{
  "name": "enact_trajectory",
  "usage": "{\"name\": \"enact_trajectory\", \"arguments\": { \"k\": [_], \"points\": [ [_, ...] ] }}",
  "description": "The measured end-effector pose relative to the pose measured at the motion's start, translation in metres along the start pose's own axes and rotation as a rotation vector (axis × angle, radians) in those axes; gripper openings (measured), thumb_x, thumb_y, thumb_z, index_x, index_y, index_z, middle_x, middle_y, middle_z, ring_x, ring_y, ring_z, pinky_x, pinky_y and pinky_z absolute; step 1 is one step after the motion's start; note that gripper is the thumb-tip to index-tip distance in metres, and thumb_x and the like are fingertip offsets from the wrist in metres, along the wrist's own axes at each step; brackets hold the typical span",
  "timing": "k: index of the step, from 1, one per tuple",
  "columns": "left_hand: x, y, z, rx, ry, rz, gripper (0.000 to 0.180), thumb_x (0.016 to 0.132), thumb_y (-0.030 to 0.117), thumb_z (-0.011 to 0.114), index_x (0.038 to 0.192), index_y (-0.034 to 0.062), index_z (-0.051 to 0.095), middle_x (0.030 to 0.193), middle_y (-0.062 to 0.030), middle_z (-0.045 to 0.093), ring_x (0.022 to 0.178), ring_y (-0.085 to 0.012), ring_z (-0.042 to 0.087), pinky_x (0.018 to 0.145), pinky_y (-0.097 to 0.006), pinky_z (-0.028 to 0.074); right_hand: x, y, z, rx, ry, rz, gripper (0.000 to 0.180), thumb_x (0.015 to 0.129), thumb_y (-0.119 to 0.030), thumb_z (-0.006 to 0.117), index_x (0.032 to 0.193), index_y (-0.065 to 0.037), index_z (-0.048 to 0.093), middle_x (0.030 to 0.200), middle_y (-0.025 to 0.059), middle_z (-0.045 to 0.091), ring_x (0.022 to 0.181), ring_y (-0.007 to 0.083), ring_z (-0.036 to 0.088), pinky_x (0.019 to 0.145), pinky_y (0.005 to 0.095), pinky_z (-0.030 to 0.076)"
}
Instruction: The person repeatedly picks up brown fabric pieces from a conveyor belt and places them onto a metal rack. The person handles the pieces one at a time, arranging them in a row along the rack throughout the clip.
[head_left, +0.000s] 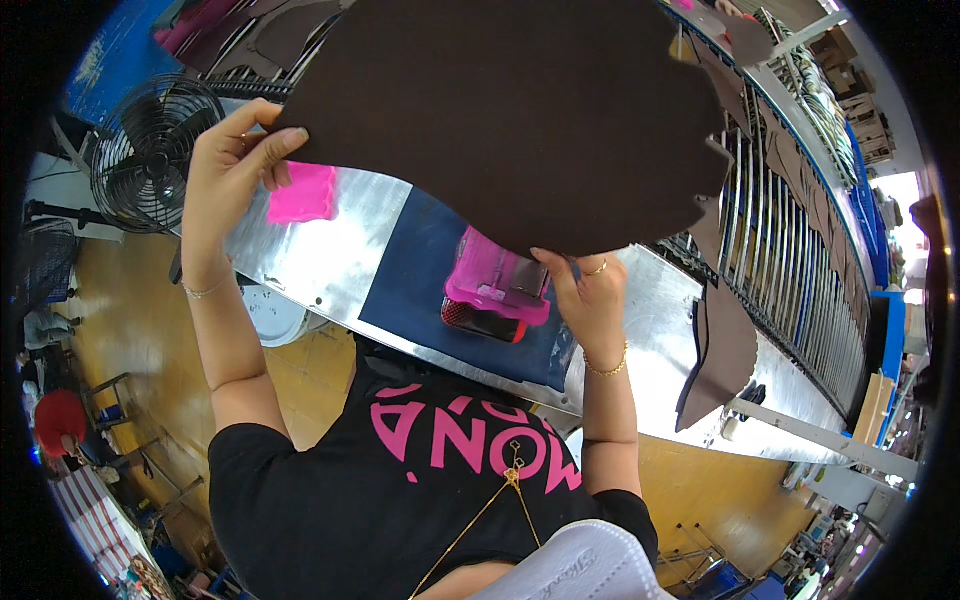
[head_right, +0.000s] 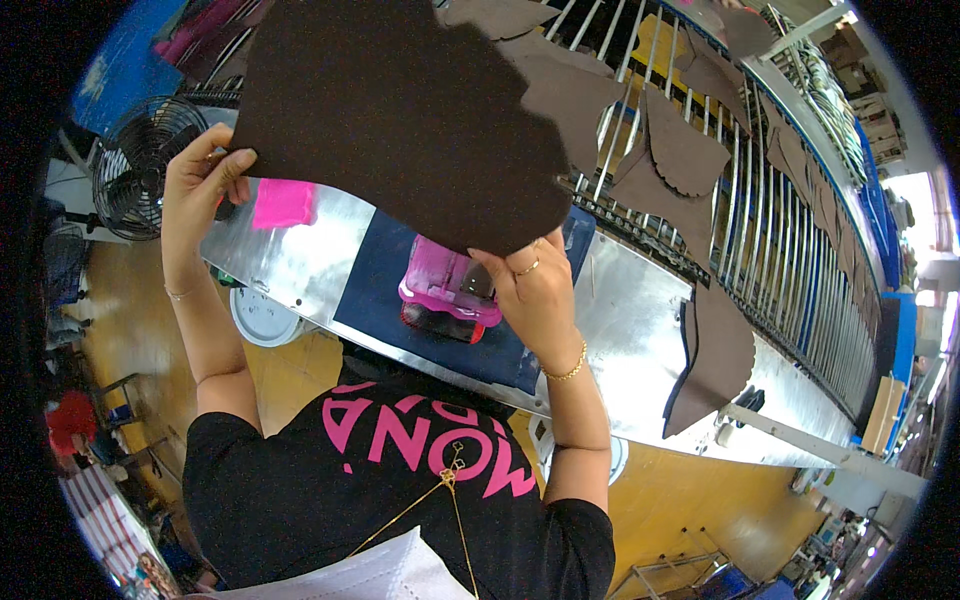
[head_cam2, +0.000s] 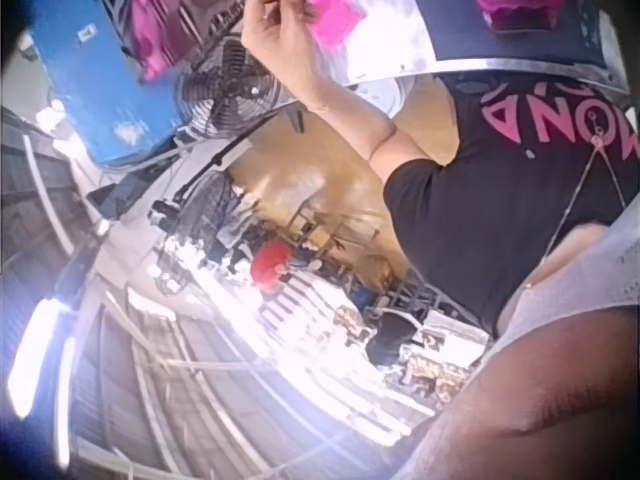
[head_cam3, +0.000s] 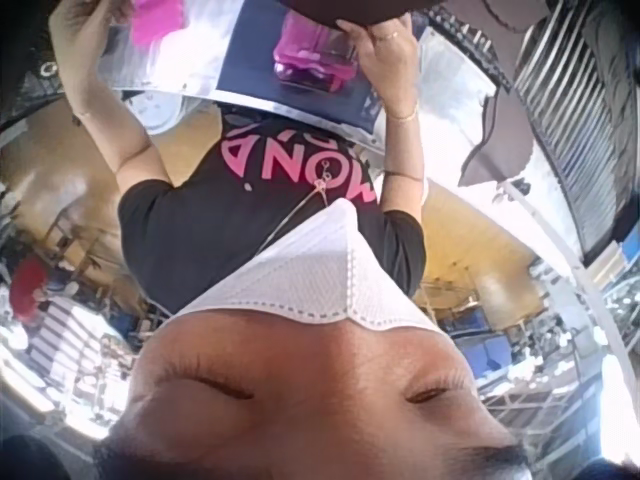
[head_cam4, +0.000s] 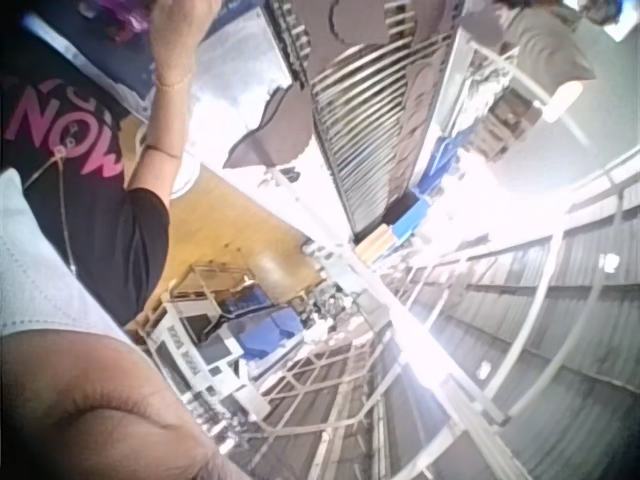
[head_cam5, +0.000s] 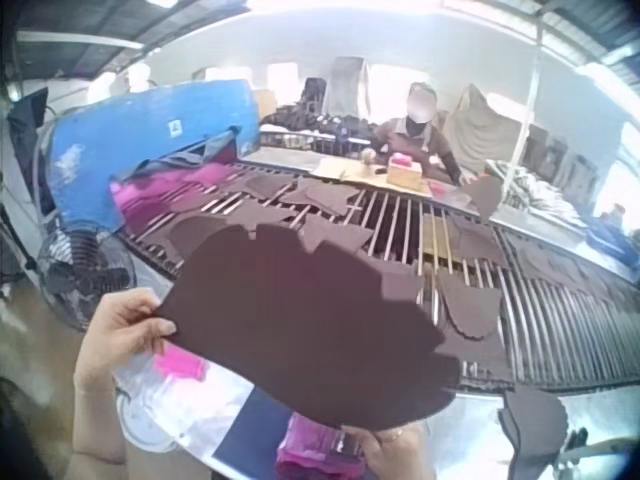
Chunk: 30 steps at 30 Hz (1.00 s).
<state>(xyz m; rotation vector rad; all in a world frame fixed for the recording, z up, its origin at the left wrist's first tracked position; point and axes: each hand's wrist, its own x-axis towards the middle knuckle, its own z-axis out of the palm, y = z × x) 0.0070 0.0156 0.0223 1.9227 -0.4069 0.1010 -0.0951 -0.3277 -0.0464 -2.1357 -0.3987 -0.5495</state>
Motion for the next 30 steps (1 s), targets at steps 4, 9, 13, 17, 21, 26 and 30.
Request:
{"name": "enact_trajectory", "arguments": {
  "k": [4,9,13,17,21,26,30],
  "points": [
    [-0.007,-0.001,0.021,0.004,-0.103,-0.060,0.007,0.088,0.004,0.062,0.092,-0.0018,0.062,0.066,-0.0013,0.059,0.052,-0.0058,0.057,0.046,-0.019,0.041,-0.014,0.005,-0.017,-0.126,-0.011,-0.012,0.014,0.072,0.000,0.072,0.084,-0.006,0.068,0.082,0.0085,0.067,0.078,0.0279,0.062,0.086,0.0395,0.042],
    [-0.001,-0.001,0.072,0.099,-0.381,-0.084,0.006,0.085,0.001,0.061,0.087,-0.0039,0.059,0.068,-0.0044,0.055,0.049,-0.0113,0.058,0.043,-0.022,0.041,-0.054,0.030,-0.056,-0.254,-0.028,0.115,0.014,0.073,0.002,0.070,0.085,-0.006,0.070,0.085,0.0096,0.068,0.079,0.0289,0.062,0.080,0.0377,0.045],
    [0.008,0.003,0.112,0.177,-0.505,0.087,0.006,0.082,0.003,0.063,0.087,-0.0022,0.062,0.073,-0.0081,0.057,0.049,-0.0164,0.057,0.046,-0.028,0.043,-0.094,0.039,-0.078,-0.286,0.040,0.349,0.011,0.075,0.001,0.070,0.084,-0.003,0.071,0.083,0.0123,0.068,0.072,0.0268,0.063,0.067,0.0324,0.047],
    [0.017,0.016,0.147,0.207,-0.577,0.369,0.008,0.079,0.004,0.066,0.086,-0.0002,0.064,0.076,-0.0083,0.057,0.059,-0.0213,0.059,0.052,-0.030,0.045,-0.129,0.042,-0.107,-0.304,0.150,0.468,0.008,0.079,0.000,0.069,0.087,-0.001,0.071,0.082,0.0118,0.069,0.072,0.0223,0.064,0.068,0.0289,0.047],
    [0.022,0.032,0.182,0.260,-0.672,0.520,0.010,0.075,0.010,0.070,0.083,0.0056,0.067,0.078,-0.0073,0.055,0.068,-0.0269,0.058,0.060,-0.035,0.045,-0.162,0.034,-0.150,-0.313,0.302,0.573,0.008,0.080,0.000,0.069,0.087,0.001,0.070,0.082,0.0087,0.069,0.076,0.0155,0.060,0.071,0.0286,0.046],
    [0.037,0.051,0.227,0.309,-0.779,0.725,0.010,0.075,0.015,0.071,0.078,0.0072,0.066,0.087,-0.0071,0.054,0.079,-0.0269,0.058,0.066,-0.038,0.047,-0.171,-0.003,-0.190,-0.347,0.364,0.637,0.015,0.089,-0.007,0.065,0.078,0.000,0.058,0.064,-0.0018,0.047,0.059,0.0062,0.037,0.052,0.0221,0.031],
    [0.083,0.085,0.256,0.128,-0.484,0.969,0.012,0.078,0.018,0.069,0.077,0.0059,0.066,0.086,-0.0078,0.052,0.084,-0.0269,0.056,0.075,-0.039,0.046,-0.182,0.008,-0.215,-0.396,0.558,0.746,0.016,0.090,-0.011,0.064,0.078,-0.002,0.059,0.063,-0.0015,0.051,0.061,0.0054,0.040,0.053,0.0224,0.034]
  ]
}}
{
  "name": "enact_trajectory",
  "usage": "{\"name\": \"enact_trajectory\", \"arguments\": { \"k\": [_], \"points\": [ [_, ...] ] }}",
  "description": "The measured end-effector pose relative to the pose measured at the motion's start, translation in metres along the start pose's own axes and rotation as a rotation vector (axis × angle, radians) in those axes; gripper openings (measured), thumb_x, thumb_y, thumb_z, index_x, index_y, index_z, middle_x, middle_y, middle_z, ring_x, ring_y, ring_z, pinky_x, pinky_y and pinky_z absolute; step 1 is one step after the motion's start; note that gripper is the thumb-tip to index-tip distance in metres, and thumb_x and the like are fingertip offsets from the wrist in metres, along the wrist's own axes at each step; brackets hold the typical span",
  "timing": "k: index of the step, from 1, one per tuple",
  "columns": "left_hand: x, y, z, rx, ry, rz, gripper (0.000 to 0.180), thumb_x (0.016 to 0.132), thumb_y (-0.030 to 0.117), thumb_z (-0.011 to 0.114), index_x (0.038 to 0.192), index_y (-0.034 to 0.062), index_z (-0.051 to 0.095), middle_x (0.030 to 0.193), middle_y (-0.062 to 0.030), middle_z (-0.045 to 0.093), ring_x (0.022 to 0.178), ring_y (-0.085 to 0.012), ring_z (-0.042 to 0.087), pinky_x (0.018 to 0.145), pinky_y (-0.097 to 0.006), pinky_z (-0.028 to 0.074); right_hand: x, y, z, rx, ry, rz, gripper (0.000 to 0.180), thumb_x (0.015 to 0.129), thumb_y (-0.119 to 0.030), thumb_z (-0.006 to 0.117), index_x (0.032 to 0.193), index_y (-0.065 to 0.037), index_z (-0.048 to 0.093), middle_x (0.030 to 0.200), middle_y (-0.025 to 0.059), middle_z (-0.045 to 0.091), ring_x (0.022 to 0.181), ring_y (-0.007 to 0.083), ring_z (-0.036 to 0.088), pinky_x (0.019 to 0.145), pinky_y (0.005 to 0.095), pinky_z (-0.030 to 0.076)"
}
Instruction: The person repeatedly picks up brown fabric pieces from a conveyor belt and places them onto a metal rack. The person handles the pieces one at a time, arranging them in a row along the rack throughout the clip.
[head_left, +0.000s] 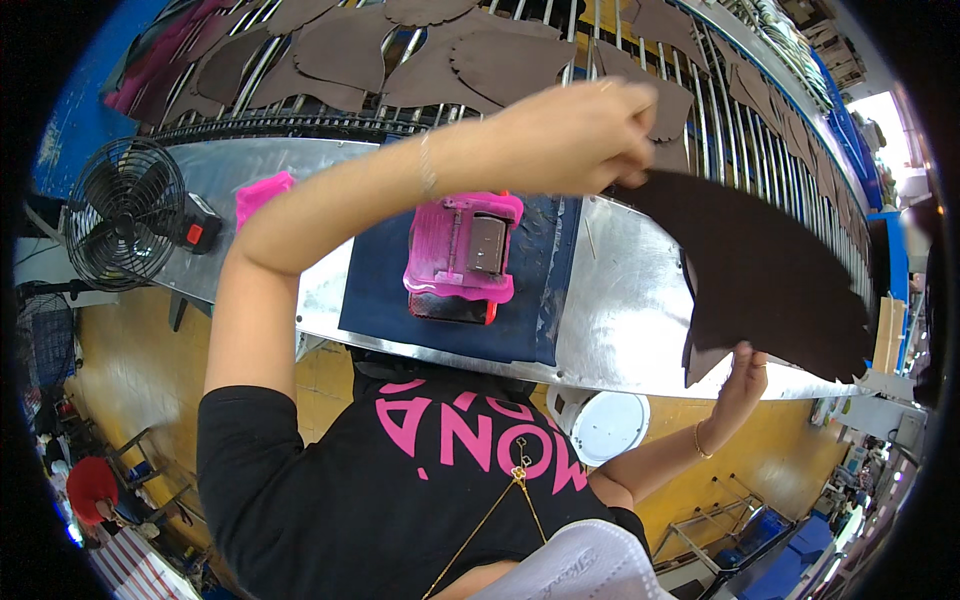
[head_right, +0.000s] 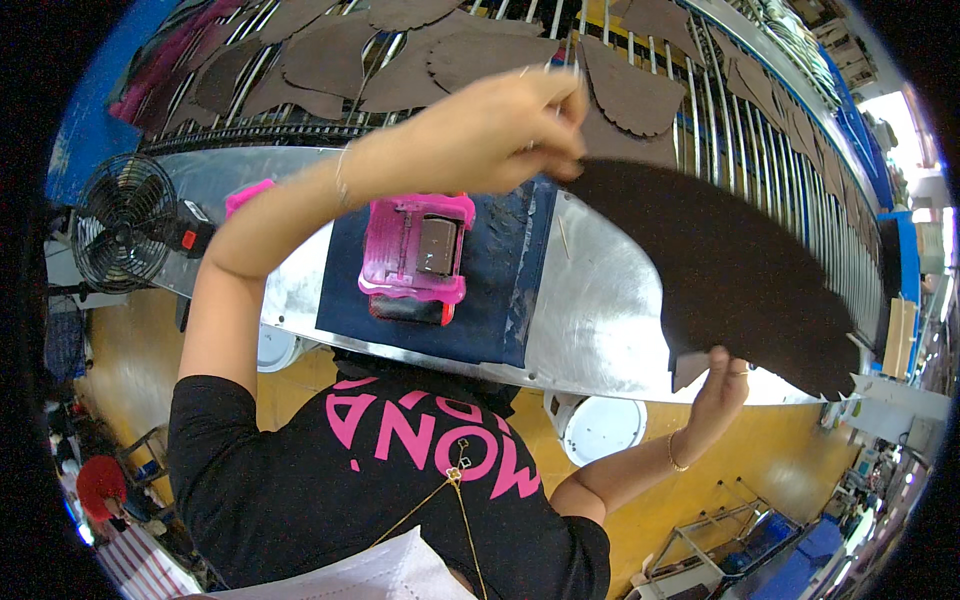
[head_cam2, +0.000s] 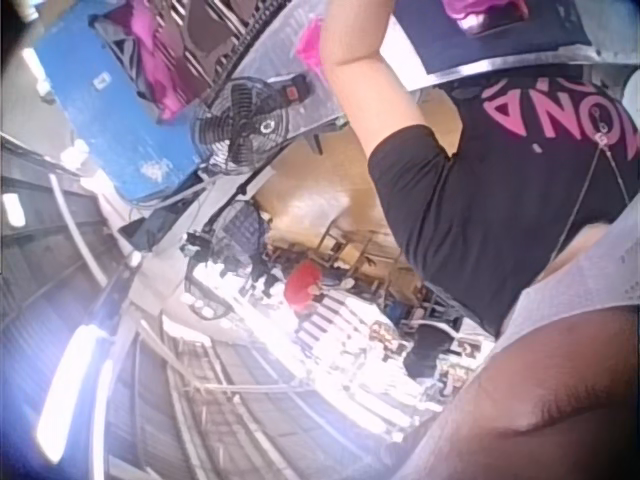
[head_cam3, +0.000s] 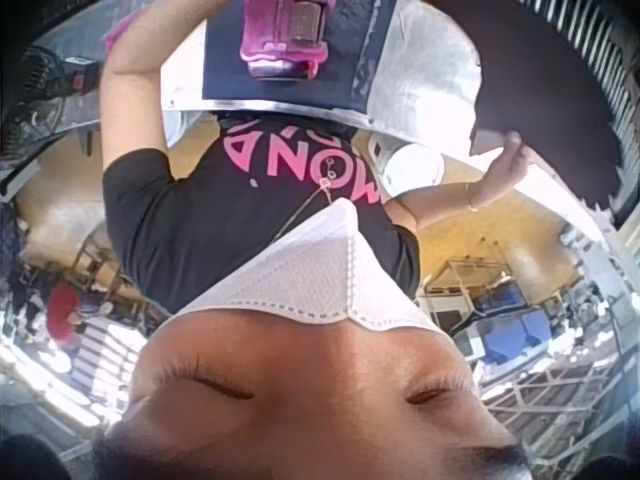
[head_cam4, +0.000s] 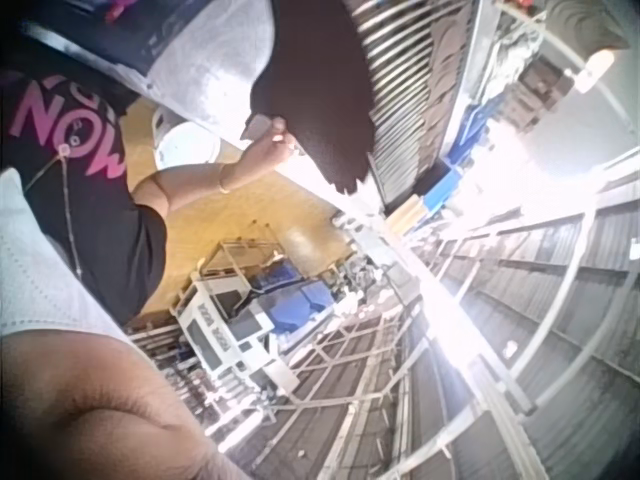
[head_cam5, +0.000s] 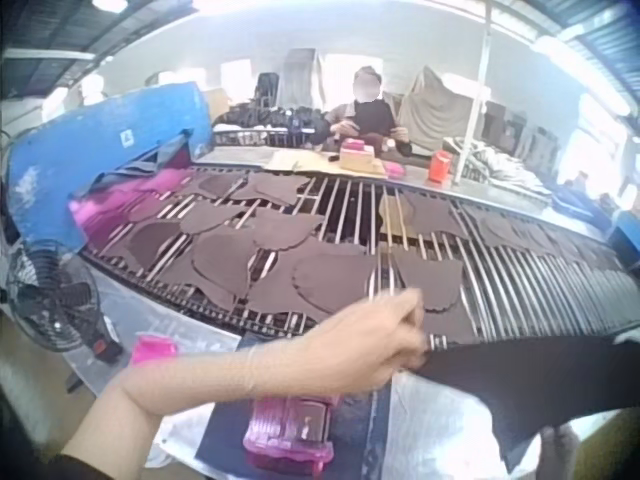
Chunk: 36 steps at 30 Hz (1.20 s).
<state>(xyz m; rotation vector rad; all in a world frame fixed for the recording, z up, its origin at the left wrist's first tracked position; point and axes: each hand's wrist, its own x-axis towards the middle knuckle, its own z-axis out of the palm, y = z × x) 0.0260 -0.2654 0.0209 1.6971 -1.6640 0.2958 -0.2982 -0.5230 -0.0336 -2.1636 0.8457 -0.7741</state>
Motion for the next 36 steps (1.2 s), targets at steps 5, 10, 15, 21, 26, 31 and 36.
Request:
{"name": "enact_trajectory", "arguments": {
  "k": [5,10,15,21,26,31,36],
  "points": [
    [0.083,0.000,-0.006,0.437,0.111,0.197,0.007,0.077,0.018,0.067,0.077,0.0148,0.073,0.102,-0.0040,0.059,0.100,-0.0233,0.057,0.085,-0.038,0.048,0.034,-0.055,0.008,-0.119,0.511,-0.239,0.032,0.084,-0.020,0.071,0.110,-0.003,0.061,0.099,0.0054,0.063,0.070,0.0092,0.047,0.065,0.0241,0.042],
    [0.105,0.023,-0.006,0.740,0.161,0.376,0.011,0.079,0.021,0.063,0.075,0.0182,0.073,0.121,0.0019,0.058,0.117,-0.0188,0.052,0.095,-0.038,0.043,0.053,-0.093,0.053,-0.286,0.096,-0.340,0.042,0.080,-0.013,0.073,0.120,-0.009,0.062,0.094,0.0039,0.064,0.066,0.0116,0.045,0.060,0.0244,0.039],
    [0.107,0.002,0.021,0.673,0.184,0.481,0.007,0.075,0.024,0.066,0.078,0.0202,0.072,0.122,0.0037,0.057,0.117,-0.0177,0.049,0.096,-0.038,0.040,0.064,-0.069,0.139,-0.117,-0.096,-0.201,0.028,0.091,-0.022,0.063,0.080,0.004,0.056,0.052,0.0115,0.050,0.043,0.0154,0.053,0.042,0.0303,0.040],
    [0.082,-0.005,-0.039,0.532,0.194,0.203,0.040,0.076,0.026,0.068,0.113,0.0125,0.061,0.120,-0.0113,0.051,0.115,-0.0296,0.047,0.095,-0.041,0.040,0.087,-0.012,0.229,0.941,-0.164,0.348,0.021,0.097,-0.010,0.047,0.115,0.000,0.046,0.097,0.0147,0.062,0.075,0.0238,0.068,0.065,0.0335,0.060],
    [0.012,-0.025,-0.086,0.600,0.139,-0.039,0.051,0.077,0.021,0.072,0.126,0.0218,0.056,0.129,-0.0098,0.045,0.118,-0.0290,0.045,0.095,-0.043,0.040,0.132,0.016,0.280,1.342,0.026,0.520,0.026,0.096,0.001,0.039,0.118,0.002,0.026,0.112,0.0222,0.048,0.093,0.0373,0.065,0.074,0.0411,0.061],
    [-0.057,-0.037,-0.104,0.455,0.108,-0.423,0.053,0.078,0.019,0.073,0.128,0.0195,0.055,0.133,-0.0090,0.039,0.117,-0.0264,0.045,0.096,-0.038,0.040,0.170,0.032,0.323,1.529,0.063,0.616,0.025,0.095,0.004,0.035,0.119,0.004,0.027,0.116,0.0224,0.046,0.096,0.0388,0.063,0.076,0.0437,0.061],
    [-0.096,-0.040,-0.107,0.417,0.116,-0.587,0.057,0.079,0.016,0.074,0.131,0.0153,0.051,0.134,-0.0087,0.036,0.112,-0.0241,0.045,0.095,-0.036,0.039,0.174,0.015,0.331,1.456,0.073,0.716,0.014,0.098,-0.011,0.046,0.102,0.003,0.045,0.090,0.0173,0.061,0.081,0.0306,0.068,0.069,0.0393,0.062]
  ]
}}
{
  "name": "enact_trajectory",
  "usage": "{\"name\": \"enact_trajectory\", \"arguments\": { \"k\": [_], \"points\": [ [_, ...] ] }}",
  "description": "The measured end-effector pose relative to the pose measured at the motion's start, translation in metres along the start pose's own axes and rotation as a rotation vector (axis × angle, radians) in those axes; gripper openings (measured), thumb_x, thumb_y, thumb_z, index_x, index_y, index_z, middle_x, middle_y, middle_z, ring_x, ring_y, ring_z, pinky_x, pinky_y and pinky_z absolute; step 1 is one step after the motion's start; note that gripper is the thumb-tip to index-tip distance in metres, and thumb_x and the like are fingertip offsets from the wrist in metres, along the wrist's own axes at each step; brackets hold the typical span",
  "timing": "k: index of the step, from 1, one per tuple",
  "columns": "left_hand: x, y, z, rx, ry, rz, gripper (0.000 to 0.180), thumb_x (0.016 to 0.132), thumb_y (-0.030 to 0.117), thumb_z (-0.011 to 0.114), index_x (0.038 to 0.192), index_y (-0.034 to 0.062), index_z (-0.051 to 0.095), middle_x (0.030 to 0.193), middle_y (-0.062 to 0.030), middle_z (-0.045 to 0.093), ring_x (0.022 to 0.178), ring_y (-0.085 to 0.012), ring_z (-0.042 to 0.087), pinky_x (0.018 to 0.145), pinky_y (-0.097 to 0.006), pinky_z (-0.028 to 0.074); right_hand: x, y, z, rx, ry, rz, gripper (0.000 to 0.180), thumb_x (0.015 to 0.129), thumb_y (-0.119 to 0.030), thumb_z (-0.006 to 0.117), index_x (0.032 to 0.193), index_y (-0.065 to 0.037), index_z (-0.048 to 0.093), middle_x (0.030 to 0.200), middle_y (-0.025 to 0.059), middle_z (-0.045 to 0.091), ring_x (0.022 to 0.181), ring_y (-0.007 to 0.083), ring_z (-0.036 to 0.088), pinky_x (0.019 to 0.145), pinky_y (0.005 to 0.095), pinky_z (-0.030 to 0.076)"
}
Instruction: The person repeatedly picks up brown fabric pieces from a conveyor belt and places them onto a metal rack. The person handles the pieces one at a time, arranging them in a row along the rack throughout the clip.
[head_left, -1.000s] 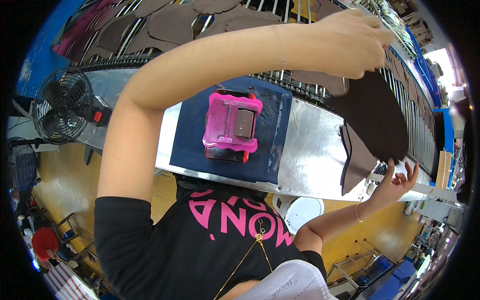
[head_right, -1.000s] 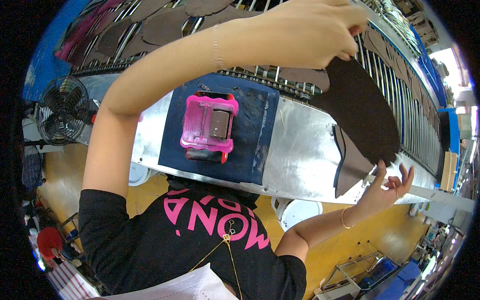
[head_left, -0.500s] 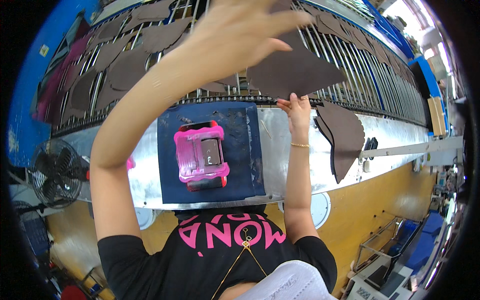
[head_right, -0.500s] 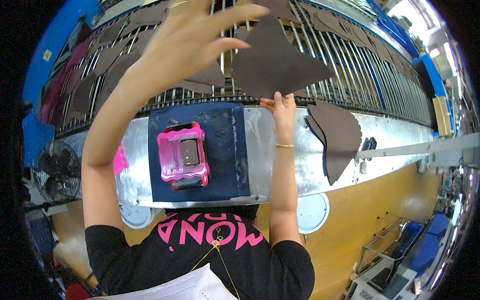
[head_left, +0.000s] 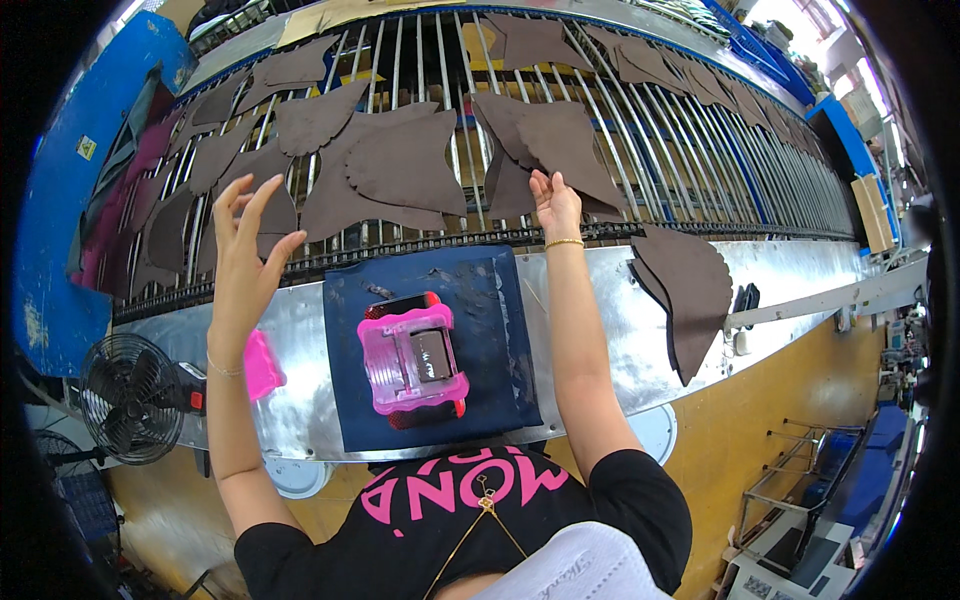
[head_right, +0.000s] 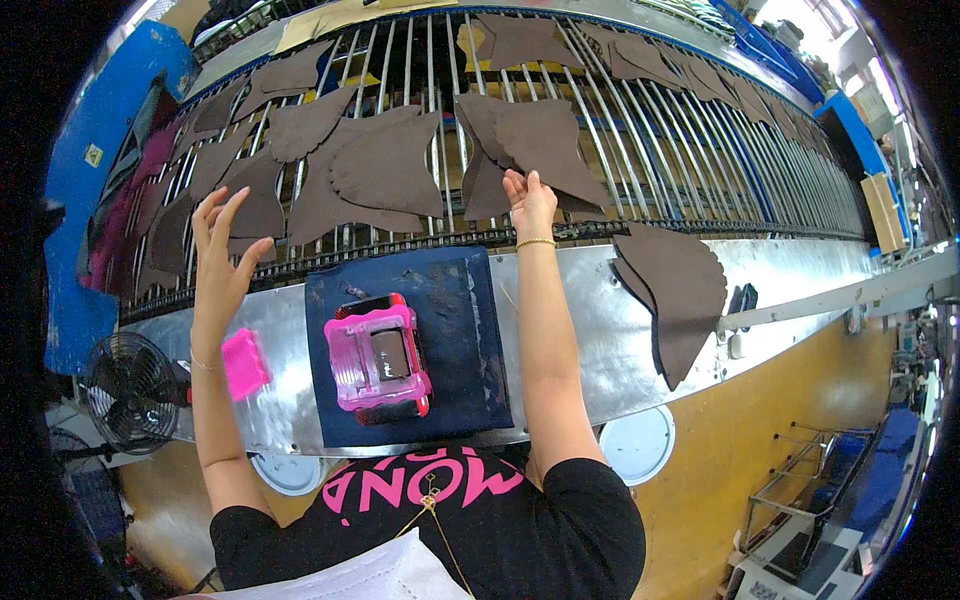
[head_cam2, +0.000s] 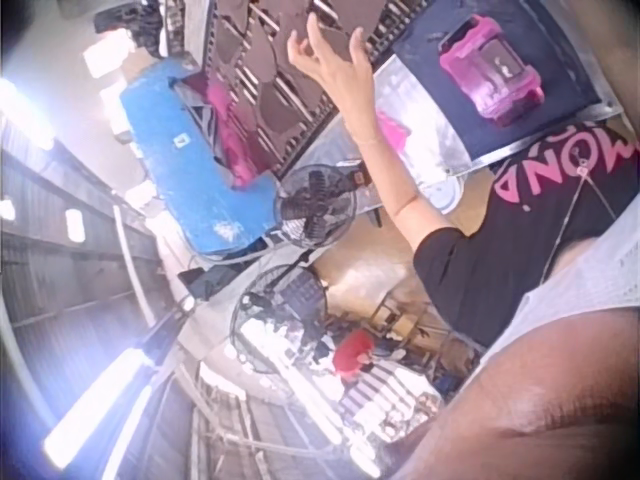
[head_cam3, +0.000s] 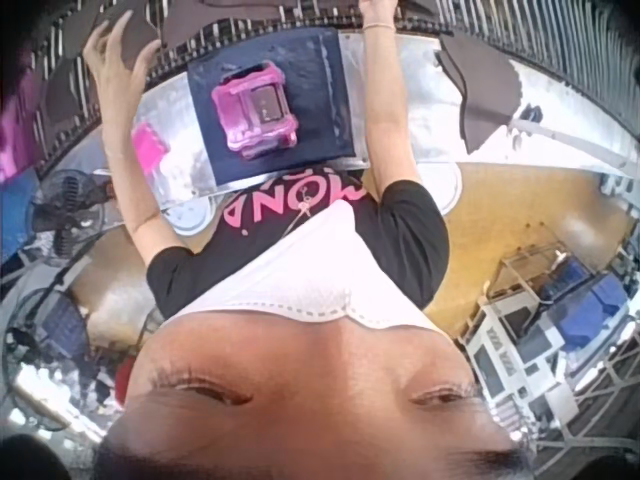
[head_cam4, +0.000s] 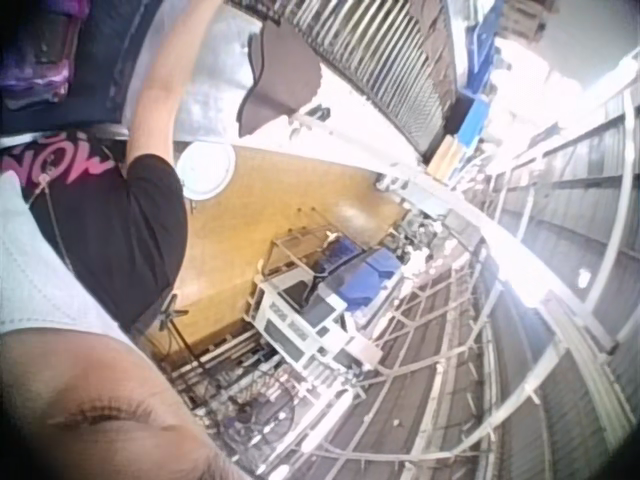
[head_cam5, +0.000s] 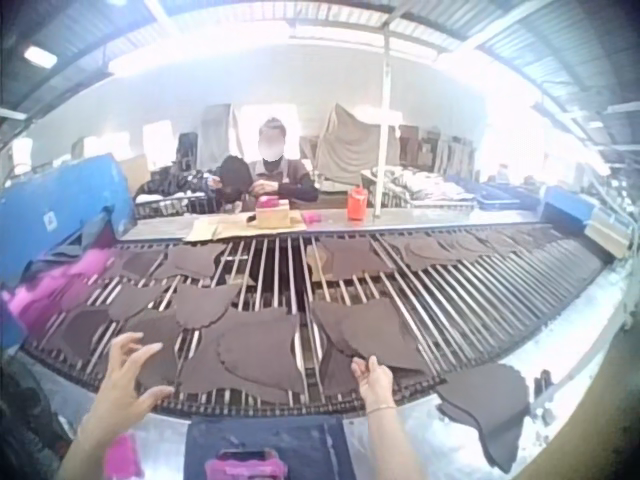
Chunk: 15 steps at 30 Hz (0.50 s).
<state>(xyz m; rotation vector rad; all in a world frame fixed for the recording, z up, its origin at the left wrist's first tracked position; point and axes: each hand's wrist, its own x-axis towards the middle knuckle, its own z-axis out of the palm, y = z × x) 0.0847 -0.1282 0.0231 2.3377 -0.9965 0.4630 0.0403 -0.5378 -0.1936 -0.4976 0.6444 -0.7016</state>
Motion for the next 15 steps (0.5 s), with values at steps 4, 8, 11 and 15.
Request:
{"name": "enact_trajectory", "arguments": {
  "k": [4,8,11,15],
  "points": [
    [-0.013,-0.005,0.003,-0.016,0.004,-0.062,0.058,0.080,0.014,0.071,0.133,0.0157,0.049,0.134,-0.0092,0.036,0.114,-0.0250,0.045,0.097,-0.037,0.039,-0.052,-0.025,0.010,-0.254,-0.160,0.067,0.036,0.092,-0.039,0.059,0.077,-0.006,0.055,0.062,0.0074,0.060,0.051,0.0126,0.060,0.041,0.0229,0.045],
    [-0.022,-0.004,0.011,-0.027,-0.021,-0.092,0.057,0.082,0.015,0.070,0.134,0.0147,0.048,0.135,-0.0097,0.036,0.118,-0.0256,0.044,0.099,-0.037,0.037,-0.109,-0.078,-0.021,-0.666,-0.158,-0.179,0.037,0.090,-0.039,0.062,0.076,-0.006,0.057,0.060,0.0071,0.060,0.043,0.0101,0.054,0.039,0.0212,0.039],
    [-0.037,-0.019,0.019,-0.091,-0.043,-0.136,0.056,0.082,0.015,0.070,0.134,0.0136,0.048,0.134,-0.0097,0.039,0.117,-0.0237,0.046,0.097,-0.036,0.039,-0.122,-0.122,-0.093,-1.037,0.169,-0.485,0.033,0.087,-0.033,0.066,0.082,-0.001,0.065,0.063,0.0082,0.064,0.049,0.0142,0.060,0.047,0.0253,0.047],
    [-0.043,-0.031,0.037,-0.159,-0.054,-0.126,0.058,0.083,0.014,0.070,0.135,0.0125,0.046,0.132,-0.0085,0.042,0.111,-0.0207,0.051,0.089,-0.034,0.042,-0.157,-0.189,-0.198,-1.864,0.754,-0.823,0.035,0.076,-0.027,0.073,0.097,0.000,0.065,0.099,0.0192,0.065,0.097,0.0351,0.060,0.083,0.0408,0.047]
  ]
}}
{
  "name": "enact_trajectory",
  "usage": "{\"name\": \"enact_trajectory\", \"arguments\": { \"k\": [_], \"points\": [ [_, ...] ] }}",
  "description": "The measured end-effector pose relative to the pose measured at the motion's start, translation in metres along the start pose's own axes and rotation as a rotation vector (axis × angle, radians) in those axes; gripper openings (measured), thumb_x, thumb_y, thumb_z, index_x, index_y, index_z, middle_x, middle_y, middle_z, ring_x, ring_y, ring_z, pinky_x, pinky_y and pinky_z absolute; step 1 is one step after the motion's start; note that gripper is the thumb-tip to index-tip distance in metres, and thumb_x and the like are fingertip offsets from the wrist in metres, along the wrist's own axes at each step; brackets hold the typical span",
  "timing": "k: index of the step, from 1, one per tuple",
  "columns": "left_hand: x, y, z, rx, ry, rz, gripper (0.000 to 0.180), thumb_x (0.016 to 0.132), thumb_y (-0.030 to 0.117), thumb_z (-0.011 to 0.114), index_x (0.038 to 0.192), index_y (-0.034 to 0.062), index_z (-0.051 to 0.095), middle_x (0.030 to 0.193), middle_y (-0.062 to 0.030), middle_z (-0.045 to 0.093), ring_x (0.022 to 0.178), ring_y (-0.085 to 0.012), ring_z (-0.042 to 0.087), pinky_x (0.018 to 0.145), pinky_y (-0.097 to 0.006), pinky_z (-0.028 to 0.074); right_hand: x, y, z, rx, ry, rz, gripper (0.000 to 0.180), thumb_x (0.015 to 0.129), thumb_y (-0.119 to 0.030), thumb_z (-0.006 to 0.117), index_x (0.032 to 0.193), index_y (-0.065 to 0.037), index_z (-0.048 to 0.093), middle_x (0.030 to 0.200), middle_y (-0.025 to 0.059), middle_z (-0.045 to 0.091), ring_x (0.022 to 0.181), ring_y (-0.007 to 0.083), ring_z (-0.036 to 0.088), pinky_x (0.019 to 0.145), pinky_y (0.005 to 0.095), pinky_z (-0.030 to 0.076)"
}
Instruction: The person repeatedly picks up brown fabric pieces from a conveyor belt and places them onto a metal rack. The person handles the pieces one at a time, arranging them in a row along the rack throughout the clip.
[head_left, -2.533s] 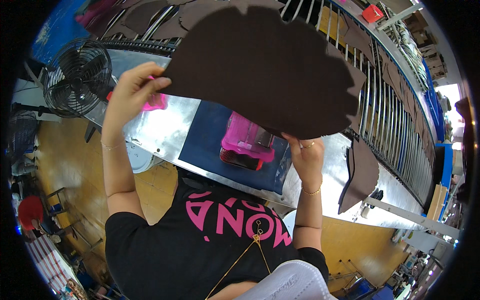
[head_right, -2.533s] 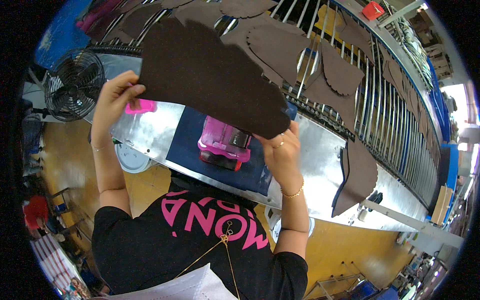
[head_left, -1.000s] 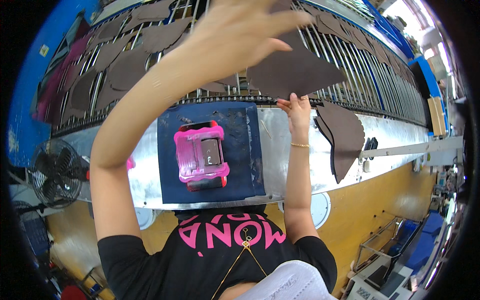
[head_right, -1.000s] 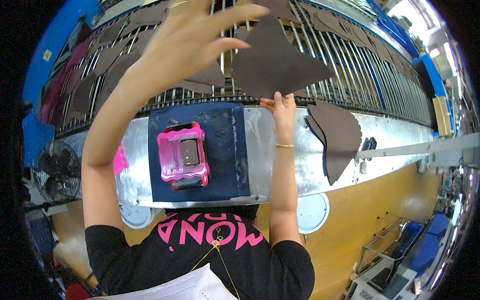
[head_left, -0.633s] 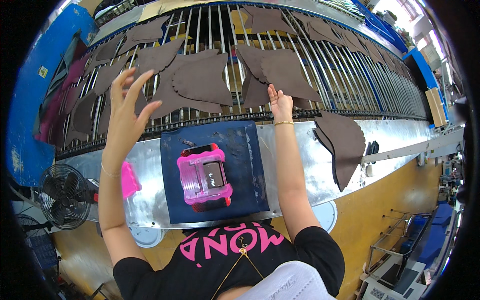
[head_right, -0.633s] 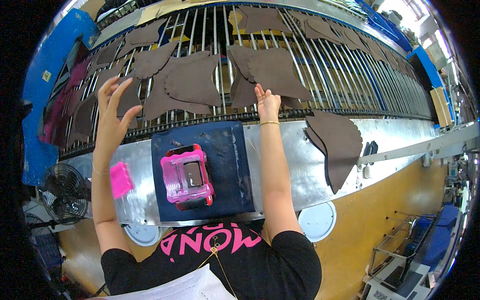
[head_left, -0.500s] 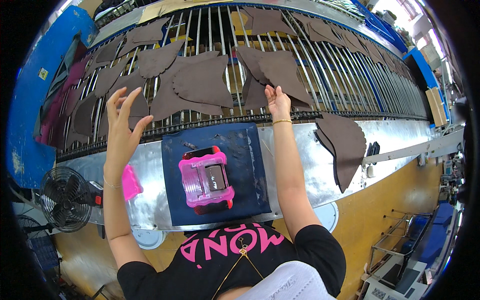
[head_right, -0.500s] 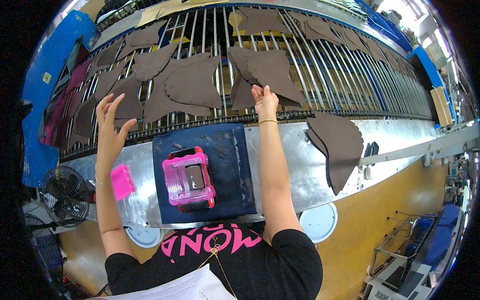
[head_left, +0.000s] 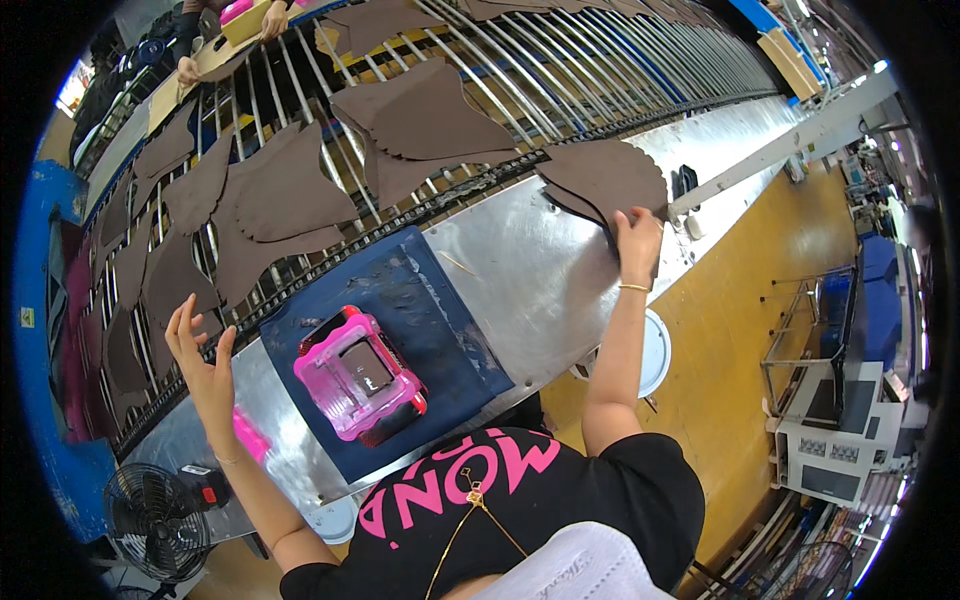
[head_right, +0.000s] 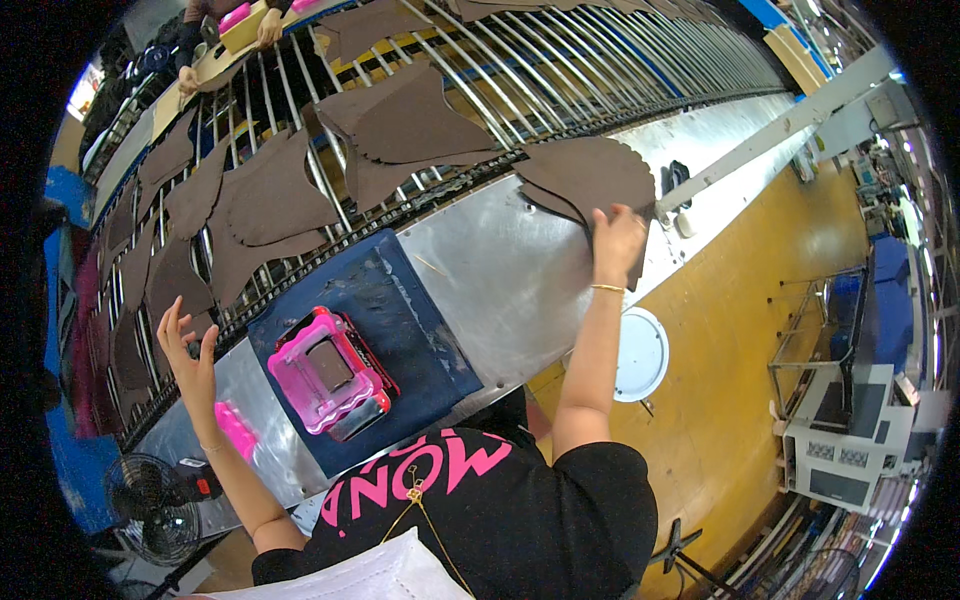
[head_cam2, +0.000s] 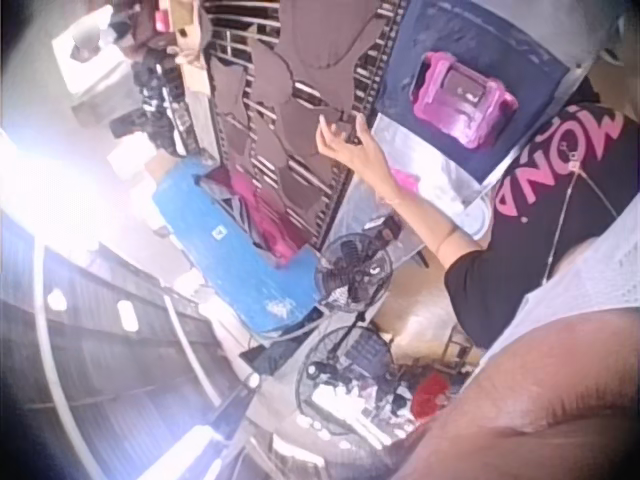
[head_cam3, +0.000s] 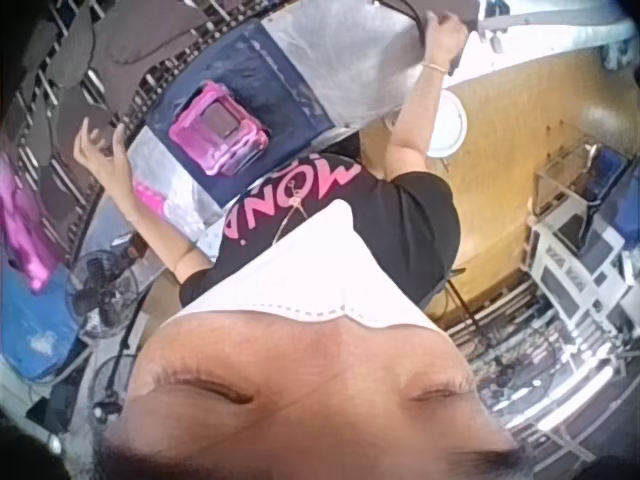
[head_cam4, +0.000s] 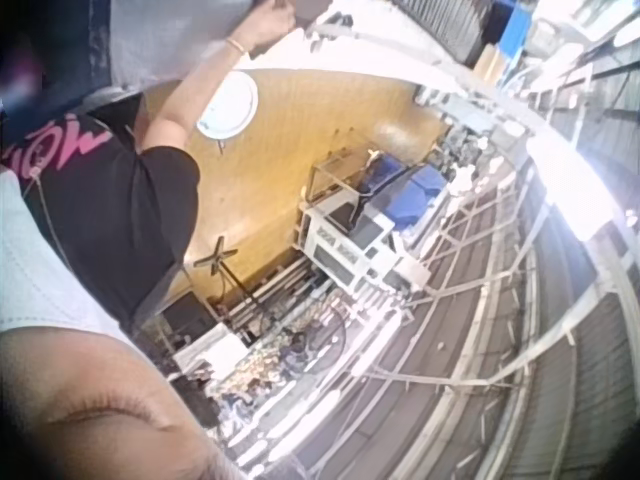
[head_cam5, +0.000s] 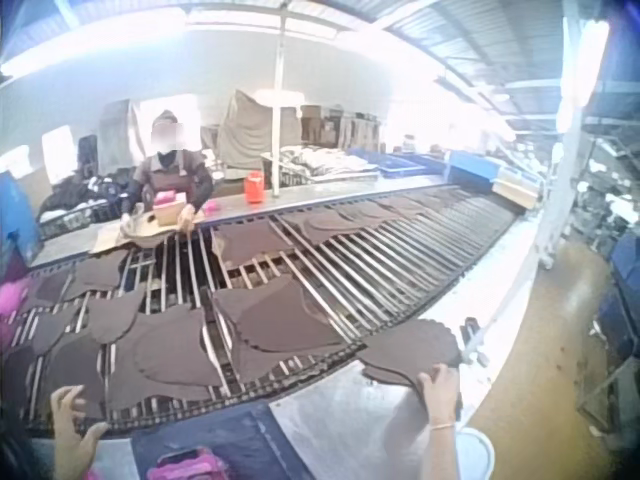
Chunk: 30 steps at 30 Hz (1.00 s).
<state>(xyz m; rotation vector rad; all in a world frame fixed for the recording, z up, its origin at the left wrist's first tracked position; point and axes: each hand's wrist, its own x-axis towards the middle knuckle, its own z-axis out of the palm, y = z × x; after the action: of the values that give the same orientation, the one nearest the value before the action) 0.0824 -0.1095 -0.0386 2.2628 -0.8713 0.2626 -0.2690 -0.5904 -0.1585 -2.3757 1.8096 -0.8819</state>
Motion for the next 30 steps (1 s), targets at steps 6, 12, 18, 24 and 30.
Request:
{"name": "enact_trajectory", "arguments": {
  "k": [6,12,18,24,30],
  "points": [
    [0.001,0.016,0.022,-0.218,0.045,-0.026,0.064,0.083,0.013,0.070,0.139,0.0104,0.039,0.132,-0.0085,0.043,0.103,-0.0180,0.055,0.084,-0.031,0.043,0.003,0.058,0.004,-0.059,-0.146,0.301,0.059,0.070,-0.037,0.080,0.109,0.002,0.060,0.107,0.0212,0.063,0.103,0.0358,0.058,0.090,0.0410,0.046],
    [-0.006,0.022,0.023,-0.213,0.031,-0.050,0.064,0.084,0.012,0.069,0.140,0.0105,0.038,0.132,-0.0082,0.041,0.100,-0.0162,0.055,0.084,-0.030,0.043,0.023,0.053,-0.010,-0.004,-0.318,0.488,0.065,0.065,-0.038,0.082,0.111,0.003,0.060,0.110,0.0219,0.064,0.105,0.0351,0.060,0.089,0.0416,0.047],
    [-0.015,0.026,0.009,-0.217,0.040,-0.079,0.064,0.083,0.009,0.069,0.139,0.0098,0.039,0.129,-0.0079,0.042,0.097,-0.0146,0.055,0.082,-0.029,0.043,0.013,0.007,-0.034,0.016,-0.067,0.074,0.031,0.091,-0.023,0.054,0.109,0.001,0.061,0.100,0.0252,0.064,0.096,0.0418,0.061,0.082,0.0466,0.047],
    [-0.001,0.049,0.015,-0.289,0.069,0.024,0.065,0.079,0.008,0.072,0.136,0.0087,0.043,0.124,-0.0077,0.043,0.096,-0.0153,0.055,0.083,-0.029,0.044,-0.002,-0.107,-0.115,0.377,0.221,-0.291,0.022,0.097,-0.023,0.053,0.105,-0.005,0.062,0.073,0.0130,0.063,0.060,0.0211,0.054,0.058,0.0299,0.045],
    [0.010,0.069,0.021,-0.718,0.242,0.053,0.047,0.087,0.019,0.066,0.129,0.0052,0.051,0.120,-0.0084,0.051,0.095,-0.0144,0.059,0.075,-0.028,0.051,-0.053,-0.206,-0.117,0.937,-0.041,-0.536,0.019,0.093,-0.018,0.060,0.101,0.000,0.059,0.066,0.0022,0.052,0.059,0.0075,0.042,0.053,0.0205,0.034]
  ]
}}
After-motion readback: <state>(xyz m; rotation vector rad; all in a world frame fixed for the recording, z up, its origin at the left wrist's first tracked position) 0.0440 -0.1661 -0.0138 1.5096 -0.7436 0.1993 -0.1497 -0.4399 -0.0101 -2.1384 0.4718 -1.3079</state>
